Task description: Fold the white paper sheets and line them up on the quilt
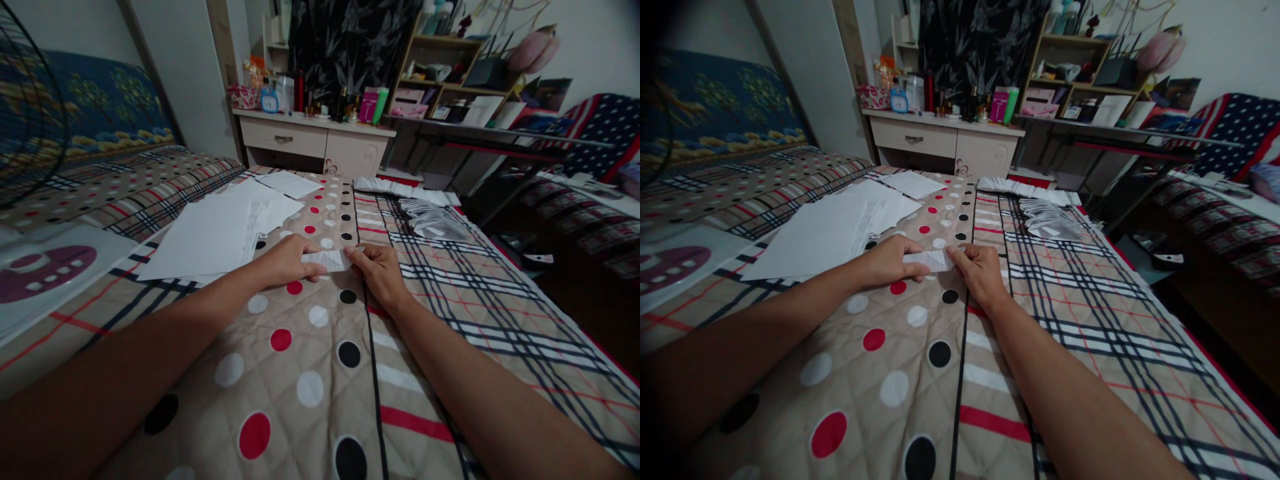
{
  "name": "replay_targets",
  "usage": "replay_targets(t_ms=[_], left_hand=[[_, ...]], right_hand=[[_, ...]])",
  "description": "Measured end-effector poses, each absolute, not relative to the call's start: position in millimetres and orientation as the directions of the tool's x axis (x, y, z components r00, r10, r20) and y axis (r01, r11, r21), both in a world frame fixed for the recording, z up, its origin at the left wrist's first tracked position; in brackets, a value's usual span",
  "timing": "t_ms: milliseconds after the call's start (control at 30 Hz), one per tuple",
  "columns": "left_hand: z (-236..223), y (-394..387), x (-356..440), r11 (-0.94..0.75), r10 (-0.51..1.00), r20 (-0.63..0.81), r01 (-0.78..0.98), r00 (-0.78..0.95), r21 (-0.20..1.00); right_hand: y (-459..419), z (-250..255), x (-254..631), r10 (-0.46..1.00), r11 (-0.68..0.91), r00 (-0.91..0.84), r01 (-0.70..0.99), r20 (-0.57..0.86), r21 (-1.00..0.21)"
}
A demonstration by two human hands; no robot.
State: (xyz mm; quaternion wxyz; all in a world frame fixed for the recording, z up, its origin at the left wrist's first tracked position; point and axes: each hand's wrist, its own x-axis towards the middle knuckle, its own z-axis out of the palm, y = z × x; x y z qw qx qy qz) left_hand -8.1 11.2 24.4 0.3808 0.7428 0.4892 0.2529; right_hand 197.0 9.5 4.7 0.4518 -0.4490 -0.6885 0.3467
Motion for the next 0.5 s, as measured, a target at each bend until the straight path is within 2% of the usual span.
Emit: replay_targets(t_ms=[100,267,367,500], left_hand=[[21.8,18.3,-16.3,-0.227,0.943,0.039,0.555,0.33,0.8],[15.2,22.7,-15.5,-0.128,0.976,0.026,0.469,0.218,0.874],[14.2,20.2,-9.1,-0.11,0.988,0.048,0.45,0.148,0.886],[13.8,16.2,-2.5,-0.131,0.986,0.075,0.411,0.15,0.902]], right_hand=[[12.5,2.8,199.0,0.929,0.363,-0.182,0.298,0.321,-0.883],[16.5,2.9,199.0,0.93,0.362,-0.172,0.294,0.324,-0.885],[17.5,4.1,196.3,0.95,0.304,-0.148,0.235,0.275,-0.923],[14.8,4.9,189.7,0.977,0.188,-0.13,0.134,0.17,-0.973]])
